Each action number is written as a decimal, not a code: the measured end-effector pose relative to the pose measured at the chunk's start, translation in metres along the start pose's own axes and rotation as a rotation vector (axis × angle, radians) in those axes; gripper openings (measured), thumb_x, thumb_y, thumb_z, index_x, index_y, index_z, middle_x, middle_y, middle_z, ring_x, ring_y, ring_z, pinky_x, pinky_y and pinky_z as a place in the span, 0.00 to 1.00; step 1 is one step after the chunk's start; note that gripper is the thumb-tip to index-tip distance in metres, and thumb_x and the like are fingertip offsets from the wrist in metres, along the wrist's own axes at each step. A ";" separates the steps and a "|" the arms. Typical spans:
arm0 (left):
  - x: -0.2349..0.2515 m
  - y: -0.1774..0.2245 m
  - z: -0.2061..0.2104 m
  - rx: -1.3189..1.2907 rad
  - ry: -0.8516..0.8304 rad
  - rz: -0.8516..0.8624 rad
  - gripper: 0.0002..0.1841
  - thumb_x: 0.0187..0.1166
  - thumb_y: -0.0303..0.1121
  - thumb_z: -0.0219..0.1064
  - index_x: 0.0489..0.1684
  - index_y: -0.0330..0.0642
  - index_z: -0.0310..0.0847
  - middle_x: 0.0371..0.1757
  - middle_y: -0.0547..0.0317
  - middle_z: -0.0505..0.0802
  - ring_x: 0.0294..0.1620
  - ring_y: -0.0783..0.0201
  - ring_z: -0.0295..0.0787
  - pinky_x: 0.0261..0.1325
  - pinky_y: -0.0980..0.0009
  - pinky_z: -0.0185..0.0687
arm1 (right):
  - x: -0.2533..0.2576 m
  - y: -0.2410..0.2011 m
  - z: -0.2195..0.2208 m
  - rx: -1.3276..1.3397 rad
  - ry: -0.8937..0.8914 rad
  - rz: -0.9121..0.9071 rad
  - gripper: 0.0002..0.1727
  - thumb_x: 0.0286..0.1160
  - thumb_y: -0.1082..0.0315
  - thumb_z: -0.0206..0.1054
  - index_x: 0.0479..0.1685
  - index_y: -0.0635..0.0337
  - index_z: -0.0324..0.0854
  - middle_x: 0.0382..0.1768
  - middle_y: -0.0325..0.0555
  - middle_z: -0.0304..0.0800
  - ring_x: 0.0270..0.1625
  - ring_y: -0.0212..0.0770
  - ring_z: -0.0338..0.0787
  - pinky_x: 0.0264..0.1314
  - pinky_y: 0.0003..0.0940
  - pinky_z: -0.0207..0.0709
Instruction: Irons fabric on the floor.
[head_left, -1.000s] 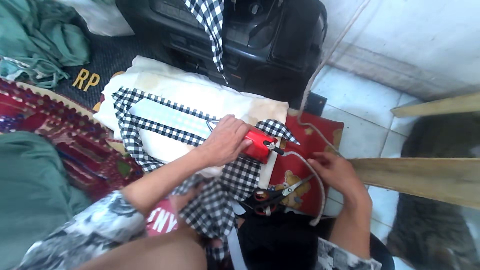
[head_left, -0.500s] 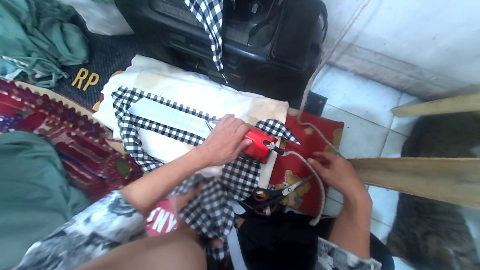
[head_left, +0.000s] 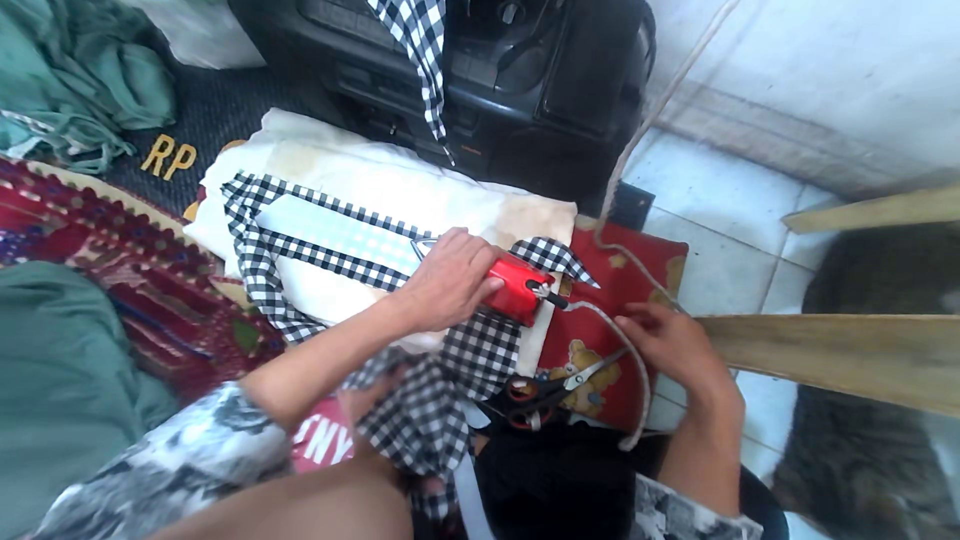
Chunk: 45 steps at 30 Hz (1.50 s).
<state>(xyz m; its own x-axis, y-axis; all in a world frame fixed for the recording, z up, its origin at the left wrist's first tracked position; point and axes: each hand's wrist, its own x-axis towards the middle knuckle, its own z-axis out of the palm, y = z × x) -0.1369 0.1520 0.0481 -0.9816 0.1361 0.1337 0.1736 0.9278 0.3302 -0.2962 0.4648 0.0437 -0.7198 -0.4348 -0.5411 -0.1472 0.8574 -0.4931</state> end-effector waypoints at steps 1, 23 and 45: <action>0.000 0.000 0.000 0.001 -0.005 -0.004 0.26 0.92 0.48 0.43 0.64 0.35 0.80 0.55 0.43 0.90 0.64 0.43 0.86 0.82 0.43 0.62 | 0.000 0.000 0.000 0.003 -0.001 -0.001 0.26 0.84 0.54 0.69 0.73 0.63 0.80 0.59 0.58 0.91 0.61 0.55 0.91 0.67 0.59 0.80; 0.000 0.000 -0.002 -0.003 -0.008 -0.007 0.26 0.92 0.47 0.45 0.64 0.34 0.79 0.55 0.41 0.90 0.64 0.42 0.86 0.82 0.42 0.62 | 0.001 0.000 0.000 0.017 -0.007 0.008 0.26 0.83 0.54 0.70 0.72 0.63 0.80 0.59 0.57 0.91 0.60 0.54 0.91 0.67 0.58 0.80; -0.001 0.000 -0.003 -0.011 -0.018 -0.006 0.27 0.92 0.48 0.44 0.65 0.34 0.79 0.55 0.41 0.90 0.63 0.42 0.86 0.81 0.42 0.63 | 0.001 -0.001 -0.001 0.002 -0.004 0.011 0.27 0.83 0.53 0.69 0.73 0.62 0.80 0.59 0.57 0.91 0.62 0.54 0.90 0.69 0.59 0.79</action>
<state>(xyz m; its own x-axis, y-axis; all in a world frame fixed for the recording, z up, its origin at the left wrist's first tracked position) -0.1359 0.1505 0.0504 -0.9838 0.1370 0.1152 0.1688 0.9246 0.3414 -0.2968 0.4640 0.0443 -0.7188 -0.4265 -0.5490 -0.1383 0.8617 -0.4883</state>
